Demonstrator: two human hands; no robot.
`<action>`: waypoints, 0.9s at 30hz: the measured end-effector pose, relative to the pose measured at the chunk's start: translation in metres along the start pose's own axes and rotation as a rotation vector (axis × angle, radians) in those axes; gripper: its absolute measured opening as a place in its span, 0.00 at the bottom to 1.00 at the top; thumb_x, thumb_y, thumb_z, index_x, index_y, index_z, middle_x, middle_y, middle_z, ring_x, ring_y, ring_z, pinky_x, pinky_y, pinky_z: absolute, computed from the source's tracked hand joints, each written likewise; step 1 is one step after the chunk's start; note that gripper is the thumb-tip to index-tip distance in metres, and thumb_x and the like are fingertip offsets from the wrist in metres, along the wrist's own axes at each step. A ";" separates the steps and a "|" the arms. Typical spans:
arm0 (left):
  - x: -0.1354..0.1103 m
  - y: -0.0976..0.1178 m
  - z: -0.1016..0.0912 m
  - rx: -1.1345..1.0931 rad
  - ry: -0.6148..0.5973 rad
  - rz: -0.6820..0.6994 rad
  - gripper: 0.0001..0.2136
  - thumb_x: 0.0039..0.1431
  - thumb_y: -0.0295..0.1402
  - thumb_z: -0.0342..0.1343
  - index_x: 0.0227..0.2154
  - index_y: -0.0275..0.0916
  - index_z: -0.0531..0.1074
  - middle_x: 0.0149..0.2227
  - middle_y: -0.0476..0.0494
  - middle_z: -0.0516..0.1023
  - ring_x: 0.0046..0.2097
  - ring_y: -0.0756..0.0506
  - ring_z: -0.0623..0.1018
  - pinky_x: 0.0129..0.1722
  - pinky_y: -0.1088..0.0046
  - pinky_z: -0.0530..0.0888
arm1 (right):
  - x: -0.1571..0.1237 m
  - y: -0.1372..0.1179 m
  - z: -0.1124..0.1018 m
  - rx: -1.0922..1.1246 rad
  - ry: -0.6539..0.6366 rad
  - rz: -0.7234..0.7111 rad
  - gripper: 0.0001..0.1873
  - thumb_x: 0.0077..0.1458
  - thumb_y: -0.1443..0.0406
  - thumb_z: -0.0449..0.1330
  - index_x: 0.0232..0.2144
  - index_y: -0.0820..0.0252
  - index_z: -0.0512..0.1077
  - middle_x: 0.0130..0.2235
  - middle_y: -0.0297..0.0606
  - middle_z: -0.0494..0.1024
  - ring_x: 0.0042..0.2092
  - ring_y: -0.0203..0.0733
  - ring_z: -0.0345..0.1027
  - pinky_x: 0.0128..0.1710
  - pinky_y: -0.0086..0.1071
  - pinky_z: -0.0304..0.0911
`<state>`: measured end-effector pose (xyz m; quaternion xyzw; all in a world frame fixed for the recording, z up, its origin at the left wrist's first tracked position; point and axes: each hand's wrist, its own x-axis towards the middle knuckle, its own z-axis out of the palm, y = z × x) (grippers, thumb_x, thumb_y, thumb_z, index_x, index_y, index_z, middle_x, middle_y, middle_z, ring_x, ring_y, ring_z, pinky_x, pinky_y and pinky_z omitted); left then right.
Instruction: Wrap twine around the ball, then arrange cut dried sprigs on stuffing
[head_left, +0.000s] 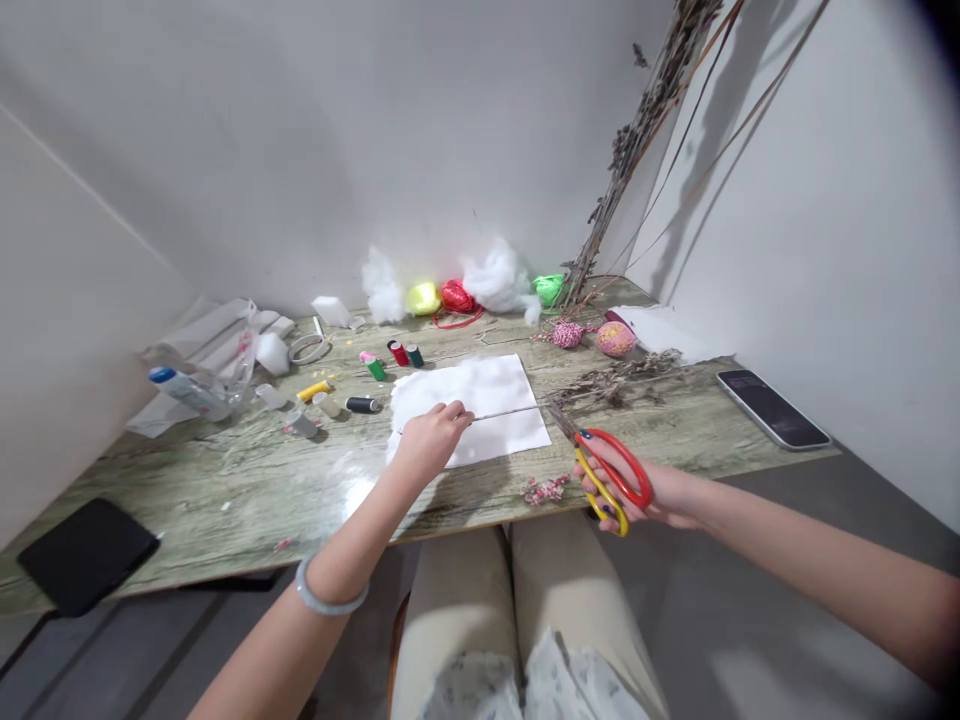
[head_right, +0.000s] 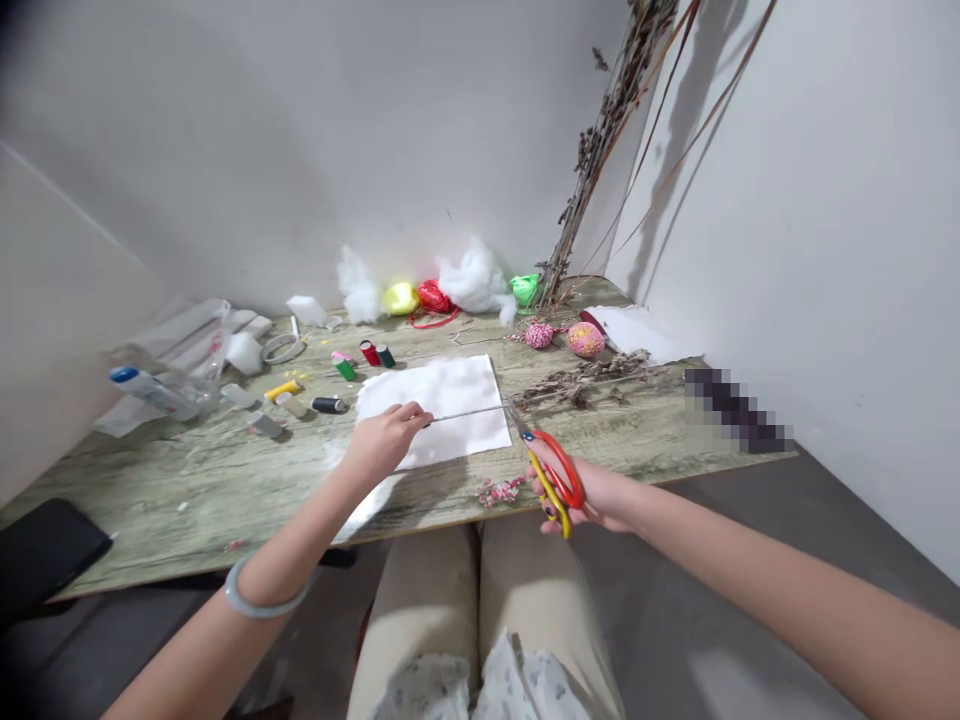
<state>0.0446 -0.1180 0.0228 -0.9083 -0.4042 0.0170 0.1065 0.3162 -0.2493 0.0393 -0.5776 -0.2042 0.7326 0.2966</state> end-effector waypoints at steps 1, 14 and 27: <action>0.000 0.000 0.000 -0.003 -0.001 0.004 0.16 0.64 0.23 0.47 0.50 0.42 0.73 0.47 0.43 0.76 0.45 0.45 0.76 0.27 0.74 0.68 | 0.000 -0.005 0.004 -0.020 0.018 0.013 0.20 0.62 0.50 0.53 0.33 0.61 0.67 0.27 0.30 0.66 0.24 0.31 0.61 0.28 0.33 0.72; -0.006 0.001 0.001 -0.012 -0.031 0.006 0.17 0.64 0.22 0.46 0.49 0.42 0.73 0.46 0.44 0.77 0.44 0.44 0.75 0.28 0.73 0.67 | 0.010 -0.028 0.020 -0.171 0.152 0.041 0.19 0.65 0.51 0.50 0.29 0.58 0.60 0.22 0.26 0.61 0.18 0.27 0.52 0.18 0.23 0.59; -0.004 0.002 -0.005 -0.022 0.010 -0.024 0.14 0.65 0.25 0.46 0.47 0.42 0.74 0.44 0.44 0.78 0.43 0.44 0.74 0.27 0.71 0.65 | 0.019 -0.015 0.023 -0.306 0.032 -0.124 0.14 0.65 0.59 0.49 0.28 0.56 0.54 0.21 0.24 0.57 0.16 0.27 0.50 0.19 0.25 0.61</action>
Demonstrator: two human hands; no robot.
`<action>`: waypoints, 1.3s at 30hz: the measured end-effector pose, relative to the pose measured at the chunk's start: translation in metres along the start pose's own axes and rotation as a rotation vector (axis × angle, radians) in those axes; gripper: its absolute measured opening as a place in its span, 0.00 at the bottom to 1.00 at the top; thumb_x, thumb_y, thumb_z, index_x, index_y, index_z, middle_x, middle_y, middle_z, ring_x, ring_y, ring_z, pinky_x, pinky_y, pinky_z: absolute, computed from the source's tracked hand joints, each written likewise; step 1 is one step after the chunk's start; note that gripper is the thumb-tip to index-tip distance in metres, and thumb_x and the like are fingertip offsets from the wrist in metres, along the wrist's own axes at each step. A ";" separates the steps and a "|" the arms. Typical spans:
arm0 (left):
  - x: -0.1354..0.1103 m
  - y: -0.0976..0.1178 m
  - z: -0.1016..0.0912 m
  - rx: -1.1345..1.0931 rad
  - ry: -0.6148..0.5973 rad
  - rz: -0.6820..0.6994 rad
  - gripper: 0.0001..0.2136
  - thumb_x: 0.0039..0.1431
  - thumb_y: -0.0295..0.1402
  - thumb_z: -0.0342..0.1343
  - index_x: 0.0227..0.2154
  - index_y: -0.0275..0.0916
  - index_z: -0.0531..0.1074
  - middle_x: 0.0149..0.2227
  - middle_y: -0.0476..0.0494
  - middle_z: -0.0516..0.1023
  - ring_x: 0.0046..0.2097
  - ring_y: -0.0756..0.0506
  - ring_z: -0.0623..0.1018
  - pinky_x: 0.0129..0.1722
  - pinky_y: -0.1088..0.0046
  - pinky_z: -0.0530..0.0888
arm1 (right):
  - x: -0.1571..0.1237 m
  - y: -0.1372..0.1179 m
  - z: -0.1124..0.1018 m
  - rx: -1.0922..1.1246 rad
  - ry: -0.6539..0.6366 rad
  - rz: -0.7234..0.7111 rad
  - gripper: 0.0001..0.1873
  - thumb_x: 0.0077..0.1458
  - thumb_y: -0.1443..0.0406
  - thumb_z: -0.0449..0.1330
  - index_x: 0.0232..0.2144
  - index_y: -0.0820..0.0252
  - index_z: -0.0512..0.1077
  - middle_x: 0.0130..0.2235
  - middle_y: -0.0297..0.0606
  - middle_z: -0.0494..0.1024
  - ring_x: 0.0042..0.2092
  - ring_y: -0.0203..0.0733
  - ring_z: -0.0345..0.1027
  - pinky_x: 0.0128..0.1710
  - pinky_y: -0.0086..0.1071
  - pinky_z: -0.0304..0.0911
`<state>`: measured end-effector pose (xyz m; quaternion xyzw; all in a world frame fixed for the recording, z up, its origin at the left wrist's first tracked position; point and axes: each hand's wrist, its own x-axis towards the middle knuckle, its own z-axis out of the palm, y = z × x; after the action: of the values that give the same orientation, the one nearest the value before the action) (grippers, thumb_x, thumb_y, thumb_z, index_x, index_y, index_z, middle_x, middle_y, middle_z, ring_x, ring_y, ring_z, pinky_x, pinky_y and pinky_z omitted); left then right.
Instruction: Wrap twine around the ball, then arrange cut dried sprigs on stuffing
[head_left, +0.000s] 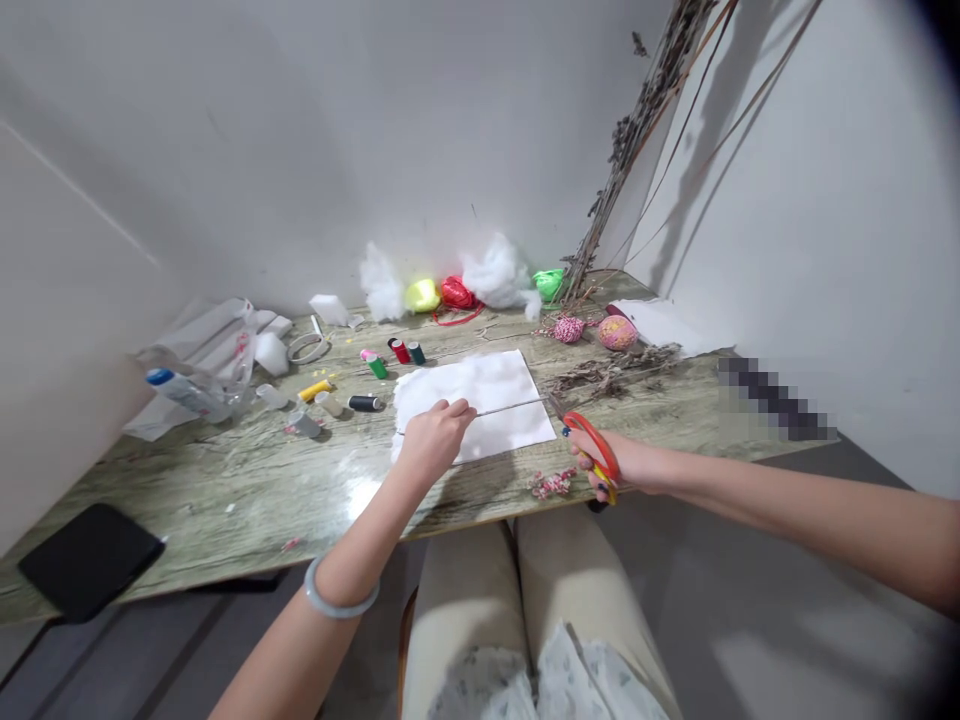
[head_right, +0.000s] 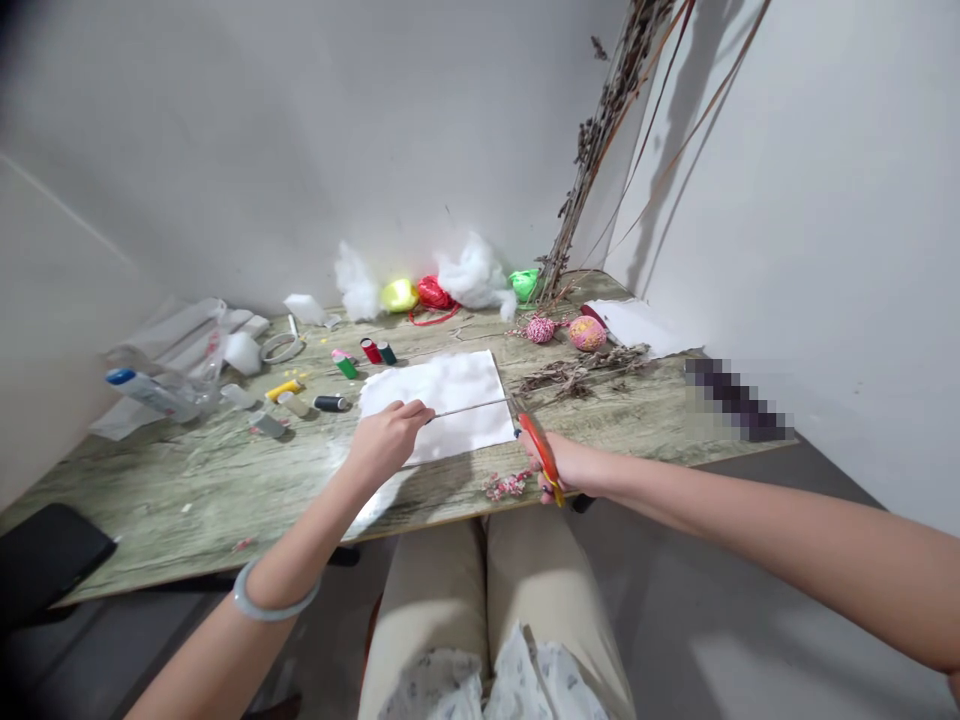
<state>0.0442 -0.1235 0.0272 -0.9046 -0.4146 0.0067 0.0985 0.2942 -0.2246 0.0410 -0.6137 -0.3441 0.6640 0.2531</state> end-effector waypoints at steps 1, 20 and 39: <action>0.000 0.000 0.000 0.003 -0.004 -0.002 0.14 0.65 0.25 0.45 0.46 0.42 0.74 0.43 0.44 0.78 0.43 0.44 0.74 0.27 0.72 0.65 | 0.001 0.000 0.000 -0.011 -0.014 -0.009 0.14 0.65 0.60 0.49 0.27 0.56 0.54 0.21 0.24 0.57 0.16 0.27 0.50 0.18 0.25 0.61; 0.004 0.004 -0.016 0.041 -0.017 0.016 0.12 0.65 0.23 0.45 0.40 0.38 0.74 0.41 0.42 0.76 0.41 0.42 0.74 0.25 0.69 0.63 | 0.008 0.002 -0.004 -0.075 0.043 -0.021 0.14 0.62 0.59 0.51 0.26 0.56 0.55 0.20 0.23 0.58 0.16 0.26 0.49 0.15 0.23 0.55; -0.001 0.004 -0.004 0.020 -0.010 0.017 0.13 0.63 0.22 0.45 0.40 0.36 0.74 0.41 0.39 0.75 0.41 0.43 0.73 0.27 0.70 0.66 | 0.014 -0.029 -0.009 -0.079 0.010 0.206 0.19 0.65 0.57 0.49 0.24 0.60 0.62 0.17 0.31 0.64 0.16 0.31 0.59 0.14 0.23 0.59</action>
<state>0.0469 -0.1276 0.0298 -0.9070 -0.4075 0.0163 0.1052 0.2986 -0.1939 0.0543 -0.6585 -0.3039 0.6695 0.1609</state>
